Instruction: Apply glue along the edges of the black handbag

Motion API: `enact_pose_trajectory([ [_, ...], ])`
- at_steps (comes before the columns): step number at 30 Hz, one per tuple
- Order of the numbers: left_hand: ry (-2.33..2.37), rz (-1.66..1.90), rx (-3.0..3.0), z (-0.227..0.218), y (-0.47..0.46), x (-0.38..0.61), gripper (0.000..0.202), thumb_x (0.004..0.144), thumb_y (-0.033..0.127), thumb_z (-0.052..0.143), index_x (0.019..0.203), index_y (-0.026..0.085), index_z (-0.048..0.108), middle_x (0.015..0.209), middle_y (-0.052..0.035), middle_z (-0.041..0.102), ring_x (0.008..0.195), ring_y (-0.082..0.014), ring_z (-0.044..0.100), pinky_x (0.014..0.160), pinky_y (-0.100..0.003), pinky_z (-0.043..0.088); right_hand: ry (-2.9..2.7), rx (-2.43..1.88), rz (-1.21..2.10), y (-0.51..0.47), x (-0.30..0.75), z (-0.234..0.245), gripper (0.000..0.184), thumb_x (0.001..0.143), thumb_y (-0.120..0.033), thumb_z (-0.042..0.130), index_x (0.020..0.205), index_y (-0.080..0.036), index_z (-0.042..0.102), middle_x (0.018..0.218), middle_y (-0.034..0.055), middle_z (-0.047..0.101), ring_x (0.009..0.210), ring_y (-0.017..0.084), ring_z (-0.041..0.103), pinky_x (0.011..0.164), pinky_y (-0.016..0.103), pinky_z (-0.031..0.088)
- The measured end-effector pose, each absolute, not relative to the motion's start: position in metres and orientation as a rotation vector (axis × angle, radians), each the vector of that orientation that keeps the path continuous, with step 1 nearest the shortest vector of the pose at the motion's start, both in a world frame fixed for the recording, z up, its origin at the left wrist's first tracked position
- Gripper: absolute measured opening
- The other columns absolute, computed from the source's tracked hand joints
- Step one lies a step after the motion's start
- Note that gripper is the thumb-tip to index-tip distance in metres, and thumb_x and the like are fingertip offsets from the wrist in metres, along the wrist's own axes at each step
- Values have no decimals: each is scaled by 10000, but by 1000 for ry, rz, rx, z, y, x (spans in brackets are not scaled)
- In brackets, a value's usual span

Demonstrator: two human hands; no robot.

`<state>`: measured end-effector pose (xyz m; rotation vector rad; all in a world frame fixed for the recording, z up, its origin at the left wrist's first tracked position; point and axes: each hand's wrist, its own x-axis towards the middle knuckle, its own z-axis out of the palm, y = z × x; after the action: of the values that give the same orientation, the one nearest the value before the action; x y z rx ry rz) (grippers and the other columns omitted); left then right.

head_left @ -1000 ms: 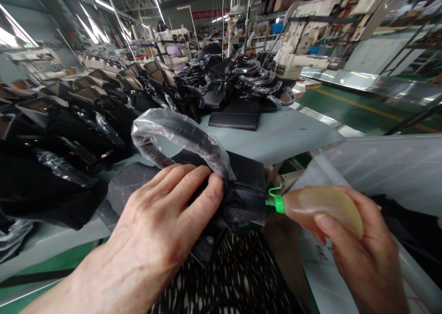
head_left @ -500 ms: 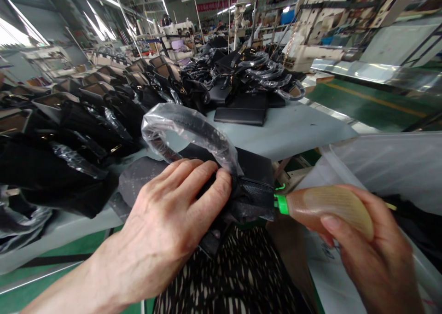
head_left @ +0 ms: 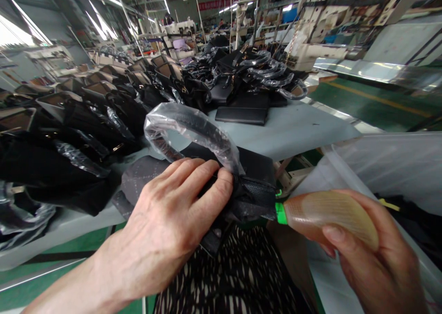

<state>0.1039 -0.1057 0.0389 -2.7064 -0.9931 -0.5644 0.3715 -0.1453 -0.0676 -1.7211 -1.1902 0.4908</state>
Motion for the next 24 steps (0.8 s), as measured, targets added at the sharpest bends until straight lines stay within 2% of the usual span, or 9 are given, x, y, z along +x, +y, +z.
enact_pose_trajectory([
  [7,-985,-577,-2712,39,-104,105,297,895,104,421,1175,67,511,1046,-168,632,967,-269,598,770,-421,537,-1267,-1663,461,-149,372,-67,462,731,-585,648,1092,-301,604,919,23,626,739,267,599,571,357,515],
  [14,-1004,-555,-2694,40,-105,105,277,897,118,417,1152,83,520,1059,-173,638,973,-263,603,776,-404,534,-1214,-1687,527,-149,369,-66,473,698,-595,667,1085,-330,607,893,19,625,710,288,602,567,395,513],
  [19,-1005,-524,-2688,42,-104,105,282,899,139,415,1155,95,524,1060,-170,640,956,-248,608,775,-383,528,-1204,-1723,496,-155,362,-65,467,682,-578,659,1060,-307,612,875,21,619,655,263,581,565,380,521],
  [24,-999,-544,-2710,42,-103,106,262,901,132,433,1140,77,527,1064,-179,638,985,-261,597,789,-395,523,-1222,-1729,455,-157,349,-60,481,677,-582,587,1033,-259,603,850,46,612,693,301,609,534,378,533],
])
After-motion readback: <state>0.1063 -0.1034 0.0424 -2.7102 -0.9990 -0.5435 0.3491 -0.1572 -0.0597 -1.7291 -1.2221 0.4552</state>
